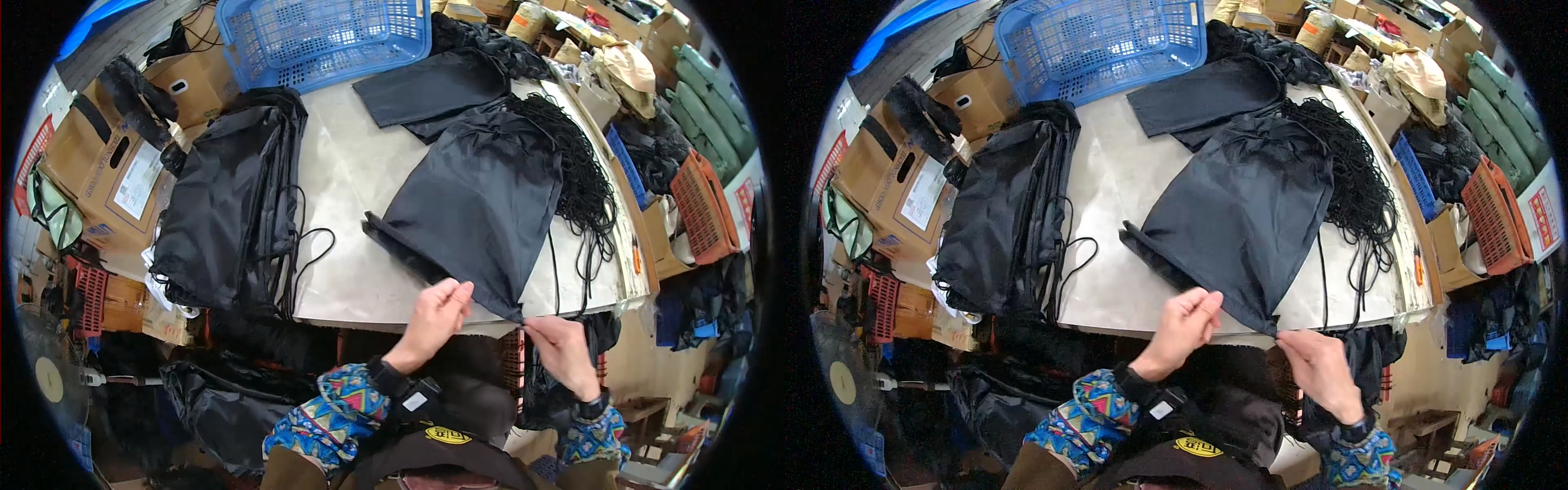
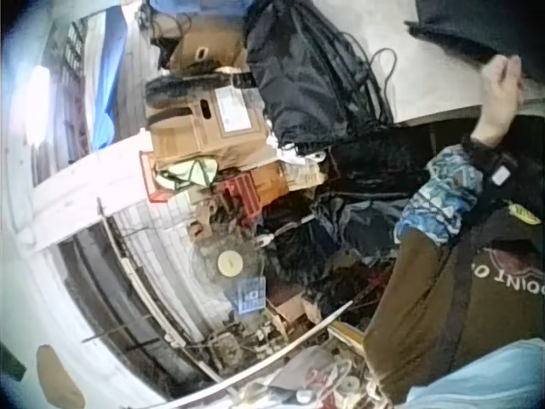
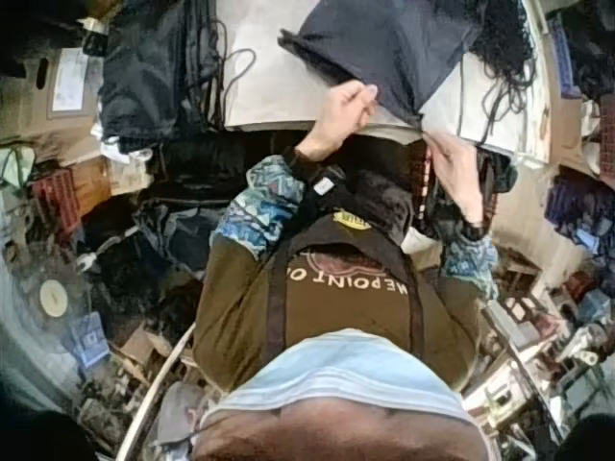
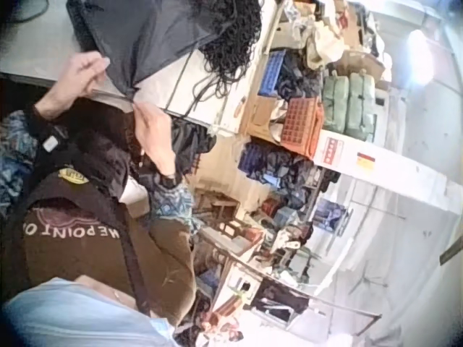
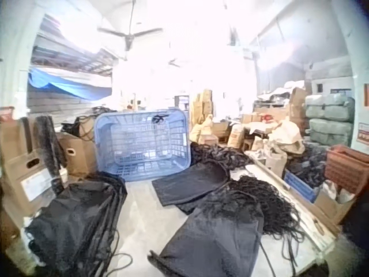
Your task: The person uses a metal hook tool to thread black drawstrings through the hems of black fabric bags. They repeatedly pull the strings through the channels, adjust the bags, and stack the finished units on a table in a workshop setting.
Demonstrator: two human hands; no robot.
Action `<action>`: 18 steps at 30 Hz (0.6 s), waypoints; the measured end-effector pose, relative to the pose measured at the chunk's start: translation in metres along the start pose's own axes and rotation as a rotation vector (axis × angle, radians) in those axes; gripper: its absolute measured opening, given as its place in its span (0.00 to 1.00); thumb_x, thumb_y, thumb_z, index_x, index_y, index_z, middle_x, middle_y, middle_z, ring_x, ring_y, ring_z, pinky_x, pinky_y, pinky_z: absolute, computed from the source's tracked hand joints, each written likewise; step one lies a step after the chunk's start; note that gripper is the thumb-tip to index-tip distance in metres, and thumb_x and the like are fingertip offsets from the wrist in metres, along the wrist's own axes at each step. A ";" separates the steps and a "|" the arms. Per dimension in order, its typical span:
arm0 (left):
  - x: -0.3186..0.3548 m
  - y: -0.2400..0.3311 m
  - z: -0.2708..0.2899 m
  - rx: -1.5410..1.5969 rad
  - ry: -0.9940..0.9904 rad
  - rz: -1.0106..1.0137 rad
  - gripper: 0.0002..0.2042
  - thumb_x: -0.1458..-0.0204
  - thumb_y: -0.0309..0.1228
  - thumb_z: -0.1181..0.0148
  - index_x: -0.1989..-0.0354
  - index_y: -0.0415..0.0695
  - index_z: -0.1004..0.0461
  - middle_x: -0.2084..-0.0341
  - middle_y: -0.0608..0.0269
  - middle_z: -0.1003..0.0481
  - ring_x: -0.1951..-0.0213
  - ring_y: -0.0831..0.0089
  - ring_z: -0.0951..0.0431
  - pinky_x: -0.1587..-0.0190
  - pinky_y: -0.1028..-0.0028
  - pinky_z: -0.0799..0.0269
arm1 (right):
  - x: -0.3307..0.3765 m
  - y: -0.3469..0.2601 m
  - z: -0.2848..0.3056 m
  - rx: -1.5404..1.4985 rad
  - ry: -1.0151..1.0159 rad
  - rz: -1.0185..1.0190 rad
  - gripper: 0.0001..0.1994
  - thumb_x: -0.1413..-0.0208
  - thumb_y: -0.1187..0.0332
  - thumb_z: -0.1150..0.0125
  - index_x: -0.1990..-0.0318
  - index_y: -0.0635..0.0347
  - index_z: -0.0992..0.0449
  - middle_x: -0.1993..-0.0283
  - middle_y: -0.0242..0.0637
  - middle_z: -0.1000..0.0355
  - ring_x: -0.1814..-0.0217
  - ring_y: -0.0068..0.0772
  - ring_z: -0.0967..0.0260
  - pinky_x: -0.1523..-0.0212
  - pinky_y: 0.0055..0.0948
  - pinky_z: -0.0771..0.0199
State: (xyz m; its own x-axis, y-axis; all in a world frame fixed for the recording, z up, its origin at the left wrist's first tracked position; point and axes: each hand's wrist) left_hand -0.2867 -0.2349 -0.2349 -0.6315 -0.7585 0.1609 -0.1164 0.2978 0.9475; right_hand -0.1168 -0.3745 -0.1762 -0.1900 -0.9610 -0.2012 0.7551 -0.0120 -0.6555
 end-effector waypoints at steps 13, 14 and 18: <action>0.028 0.053 -0.006 -0.657 -0.743 0.254 0.10 0.44 0.30 0.46 0.66 0.35 0.24 0.80 0.58 0.25 0.77 0.73 0.23 0.76 0.74 0.29 | -0.014 -0.011 -0.038 -0.266 0.083 -0.102 0.06 0.44 0.74 0.43 0.63 0.69 0.23 0.72 0.43 0.26 0.75 0.28 0.29 0.73 0.24 0.31; 0.033 0.059 0.011 -0.595 -0.712 0.287 0.10 0.43 0.31 0.47 0.64 0.36 0.24 0.78 0.61 0.24 0.78 0.80 0.24 0.79 0.78 0.29 | -0.012 -0.006 -0.039 -0.243 0.113 -0.091 0.06 0.45 0.74 0.43 0.63 0.69 0.23 0.71 0.43 0.26 0.76 0.28 0.29 0.73 0.24 0.31; 0.037 0.047 0.026 -0.030 0.091 0.016 0.13 0.43 0.31 0.45 0.54 0.35 0.28 0.67 0.65 0.24 0.70 0.78 0.24 0.68 0.79 0.26 | -0.009 -0.012 -0.053 -0.308 0.048 -0.078 0.06 0.44 0.74 0.44 0.62 0.69 0.24 0.73 0.42 0.27 0.76 0.29 0.29 0.73 0.24 0.31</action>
State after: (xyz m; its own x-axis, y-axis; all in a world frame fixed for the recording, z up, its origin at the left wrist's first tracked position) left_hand -0.3354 -0.2341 -0.1912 -0.5610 -0.8035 0.1993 -0.0824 0.2938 0.9523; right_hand -0.1575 -0.3511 -0.2047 -0.2745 -0.9462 -0.1711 0.5132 0.0062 -0.8582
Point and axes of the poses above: each hand's wrist, its own x-axis away from the middle knuckle, its own z-axis out of the back of the hand, y = z × x
